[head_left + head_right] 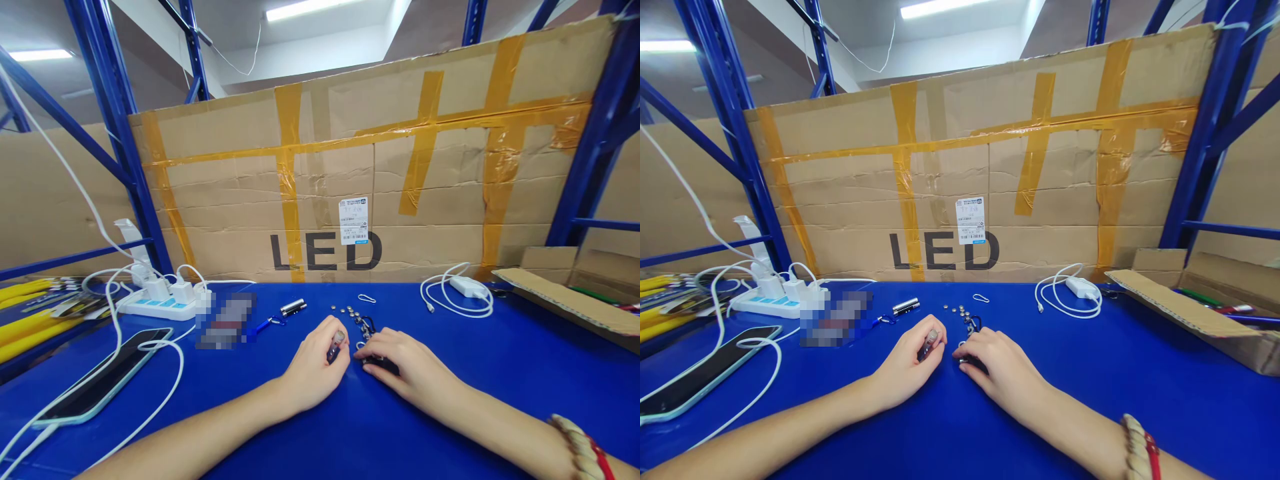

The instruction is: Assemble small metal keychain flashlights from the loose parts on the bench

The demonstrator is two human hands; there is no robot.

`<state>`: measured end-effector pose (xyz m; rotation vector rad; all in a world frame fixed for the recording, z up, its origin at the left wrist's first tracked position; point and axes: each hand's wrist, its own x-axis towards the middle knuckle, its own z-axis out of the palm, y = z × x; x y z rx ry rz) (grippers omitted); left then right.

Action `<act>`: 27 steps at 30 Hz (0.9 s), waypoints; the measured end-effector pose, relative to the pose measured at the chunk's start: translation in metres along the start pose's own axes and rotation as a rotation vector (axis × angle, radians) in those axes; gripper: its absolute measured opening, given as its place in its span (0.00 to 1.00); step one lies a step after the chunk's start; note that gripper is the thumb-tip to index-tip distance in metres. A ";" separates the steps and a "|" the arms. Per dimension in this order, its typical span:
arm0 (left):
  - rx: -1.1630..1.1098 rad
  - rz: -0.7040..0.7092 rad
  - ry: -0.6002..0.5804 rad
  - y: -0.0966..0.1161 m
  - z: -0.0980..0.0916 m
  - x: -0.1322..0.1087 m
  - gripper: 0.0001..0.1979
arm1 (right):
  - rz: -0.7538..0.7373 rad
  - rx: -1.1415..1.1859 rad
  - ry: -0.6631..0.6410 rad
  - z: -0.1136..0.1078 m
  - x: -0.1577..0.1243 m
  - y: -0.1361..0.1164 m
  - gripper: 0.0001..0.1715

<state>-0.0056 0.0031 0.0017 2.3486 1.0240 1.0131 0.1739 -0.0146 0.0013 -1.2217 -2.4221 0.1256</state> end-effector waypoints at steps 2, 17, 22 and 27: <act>0.001 -0.005 -0.004 0.000 0.000 0.000 0.04 | 0.002 -0.003 -0.001 0.000 0.001 0.000 0.11; 0.004 0.006 -0.012 -0.001 0.000 0.001 0.05 | -0.001 -0.006 0.004 0.000 -0.001 0.001 0.10; 0.004 0.010 -0.015 -0.002 0.001 -0.001 0.05 | 0.000 0.001 0.007 0.001 -0.001 0.001 0.10; -0.004 0.010 -0.010 -0.002 0.001 -0.001 0.05 | 0.003 0.006 -0.003 0.000 0.000 0.001 0.11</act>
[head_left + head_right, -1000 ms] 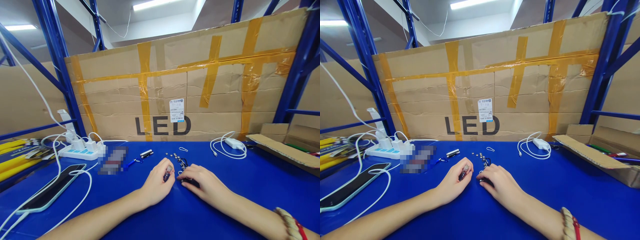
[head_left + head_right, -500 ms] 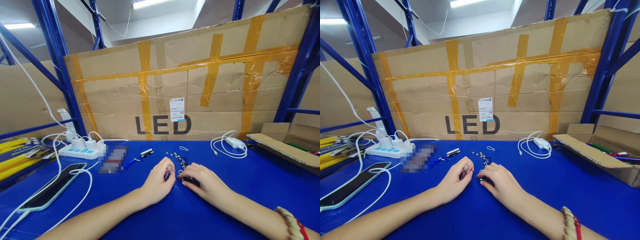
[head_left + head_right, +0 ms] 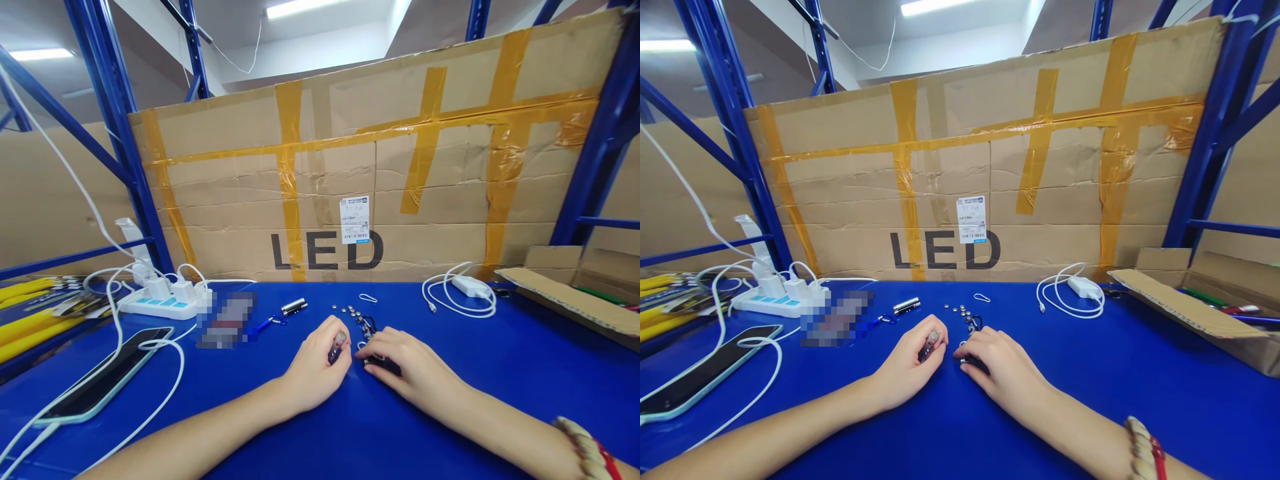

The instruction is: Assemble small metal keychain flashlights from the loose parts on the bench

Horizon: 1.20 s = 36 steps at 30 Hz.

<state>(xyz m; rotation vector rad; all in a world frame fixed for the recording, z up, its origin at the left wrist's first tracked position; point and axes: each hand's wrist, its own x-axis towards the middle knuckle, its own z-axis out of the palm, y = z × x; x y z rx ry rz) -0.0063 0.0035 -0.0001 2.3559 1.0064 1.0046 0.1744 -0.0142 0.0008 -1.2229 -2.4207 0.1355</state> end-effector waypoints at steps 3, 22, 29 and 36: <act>0.000 -0.002 -0.003 0.001 0.000 0.001 0.05 | 0.003 0.001 0.003 0.000 0.000 0.000 0.11; 0.006 0.001 -0.011 0.000 0.000 0.000 0.04 | 0.001 0.001 0.002 0.000 0.001 0.000 0.10; 0.005 0.013 -0.007 0.001 -0.001 0.001 0.05 | 0.019 -0.013 0.022 -0.001 0.000 -0.001 0.12; 0.009 0.010 -0.015 0.000 0.000 0.000 0.05 | 0.007 0.000 0.030 0.001 0.000 0.001 0.14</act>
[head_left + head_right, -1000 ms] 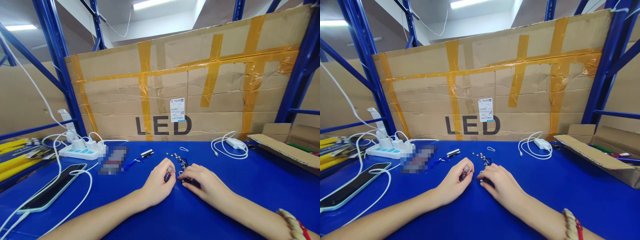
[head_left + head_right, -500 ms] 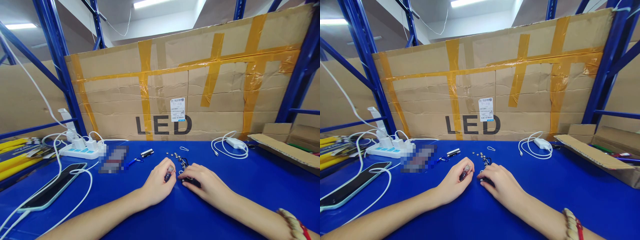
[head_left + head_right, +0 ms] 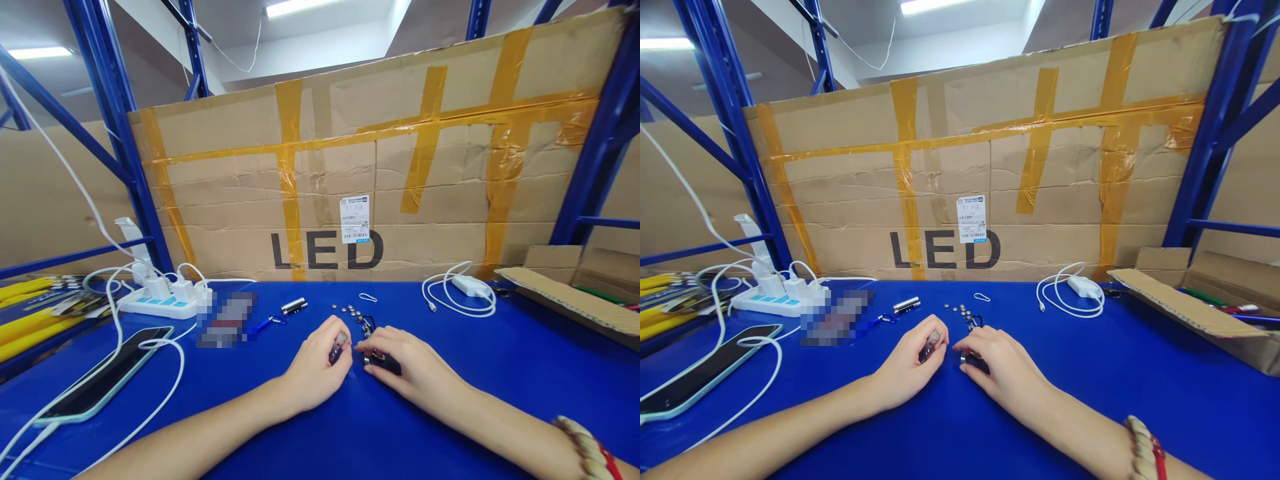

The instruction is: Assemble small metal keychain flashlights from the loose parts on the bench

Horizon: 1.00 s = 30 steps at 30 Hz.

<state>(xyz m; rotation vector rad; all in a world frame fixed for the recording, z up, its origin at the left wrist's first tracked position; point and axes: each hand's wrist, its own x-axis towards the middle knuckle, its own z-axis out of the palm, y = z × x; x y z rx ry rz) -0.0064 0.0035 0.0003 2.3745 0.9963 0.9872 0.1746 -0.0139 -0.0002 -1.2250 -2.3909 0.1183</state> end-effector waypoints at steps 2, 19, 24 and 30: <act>0.003 -0.001 -0.002 0.000 0.000 0.000 0.05 | 0.001 0.002 -0.004 0.000 0.000 0.000 0.14; 0.010 0.004 0.004 0.002 -0.001 0.000 0.05 | -0.002 0.082 0.027 0.000 0.002 0.000 0.12; 0.008 -0.008 -0.001 0.001 0.000 0.000 0.05 | -0.009 0.079 0.040 0.001 0.000 0.002 0.13; 0.000 0.000 0.005 -0.001 0.000 0.000 0.05 | -0.020 0.092 0.036 0.001 0.000 0.002 0.13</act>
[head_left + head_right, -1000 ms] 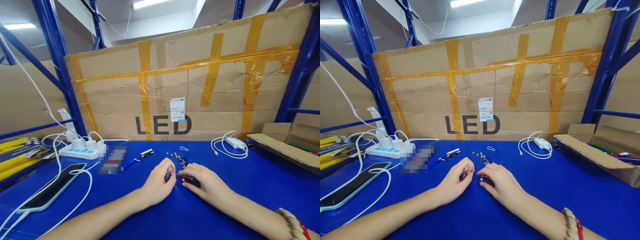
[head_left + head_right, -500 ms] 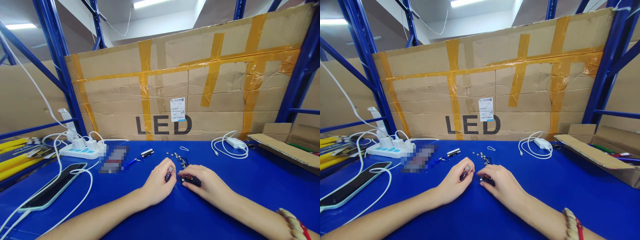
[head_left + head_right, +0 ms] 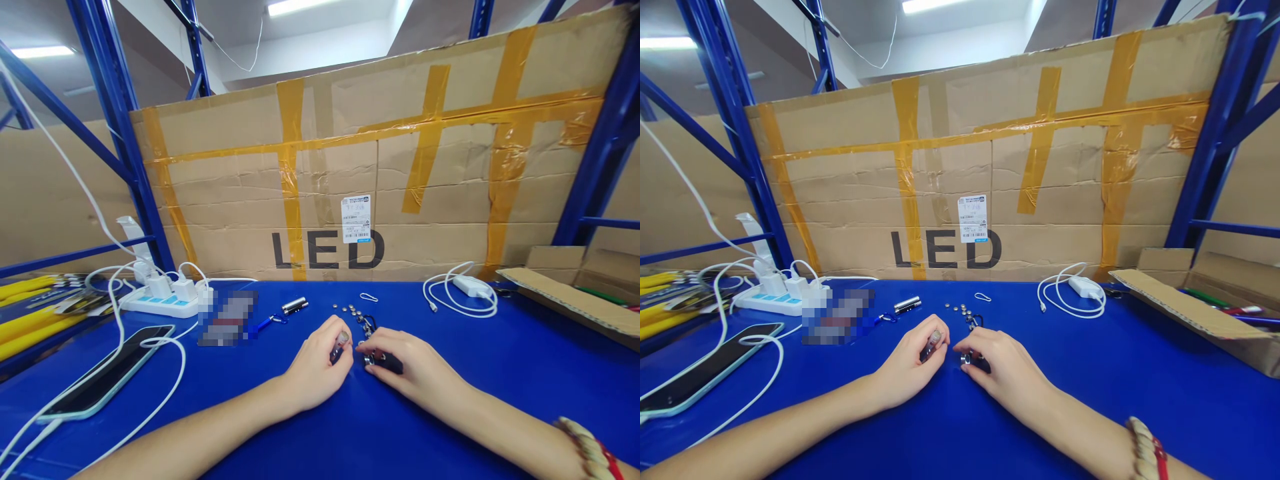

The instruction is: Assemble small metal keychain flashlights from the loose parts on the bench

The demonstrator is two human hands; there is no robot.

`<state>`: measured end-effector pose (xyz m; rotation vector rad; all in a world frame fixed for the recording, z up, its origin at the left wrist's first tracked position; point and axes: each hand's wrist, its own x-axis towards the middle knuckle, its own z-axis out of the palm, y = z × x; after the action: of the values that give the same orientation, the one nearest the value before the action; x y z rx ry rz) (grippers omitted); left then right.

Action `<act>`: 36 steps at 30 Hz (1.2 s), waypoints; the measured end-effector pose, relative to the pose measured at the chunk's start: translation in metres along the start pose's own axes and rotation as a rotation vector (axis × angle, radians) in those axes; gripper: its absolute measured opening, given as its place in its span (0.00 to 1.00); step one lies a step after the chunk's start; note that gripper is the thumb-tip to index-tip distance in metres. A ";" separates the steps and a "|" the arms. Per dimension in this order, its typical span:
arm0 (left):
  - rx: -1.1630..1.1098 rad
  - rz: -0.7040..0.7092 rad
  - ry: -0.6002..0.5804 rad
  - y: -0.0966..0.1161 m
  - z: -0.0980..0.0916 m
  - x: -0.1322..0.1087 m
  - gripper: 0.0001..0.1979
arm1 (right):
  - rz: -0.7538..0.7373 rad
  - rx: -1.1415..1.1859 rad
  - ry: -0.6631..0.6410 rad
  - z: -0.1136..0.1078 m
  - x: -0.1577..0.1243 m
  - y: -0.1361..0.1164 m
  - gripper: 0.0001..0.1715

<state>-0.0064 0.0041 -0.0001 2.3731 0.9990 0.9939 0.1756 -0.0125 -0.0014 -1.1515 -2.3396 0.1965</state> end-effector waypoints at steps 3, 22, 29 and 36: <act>0.003 -0.002 0.000 0.001 0.000 0.000 0.05 | 0.000 -0.001 0.002 0.000 0.001 -0.001 0.13; 0.006 0.005 -0.005 0.001 0.000 0.000 0.05 | -0.001 -0.009 0.000 -0.001 0.000 -0.001 0.13; 0.004 0.004 -0.004 0.000 0.000 0.000 0.05 | -0.019 0.062 0.026 0.002 0.000 0.003 0.12; 0.001 0.015 -0.016 0.000 0.000 0.000 0.05 | -0.021 0.226 0.215 0.001 0.002 0.000 0.09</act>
<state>-0.0065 0.0039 -0.0006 2.3891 0.9780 0.9781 0.1741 -0.0110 -0.0018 -0.9867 -2.0808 0.3054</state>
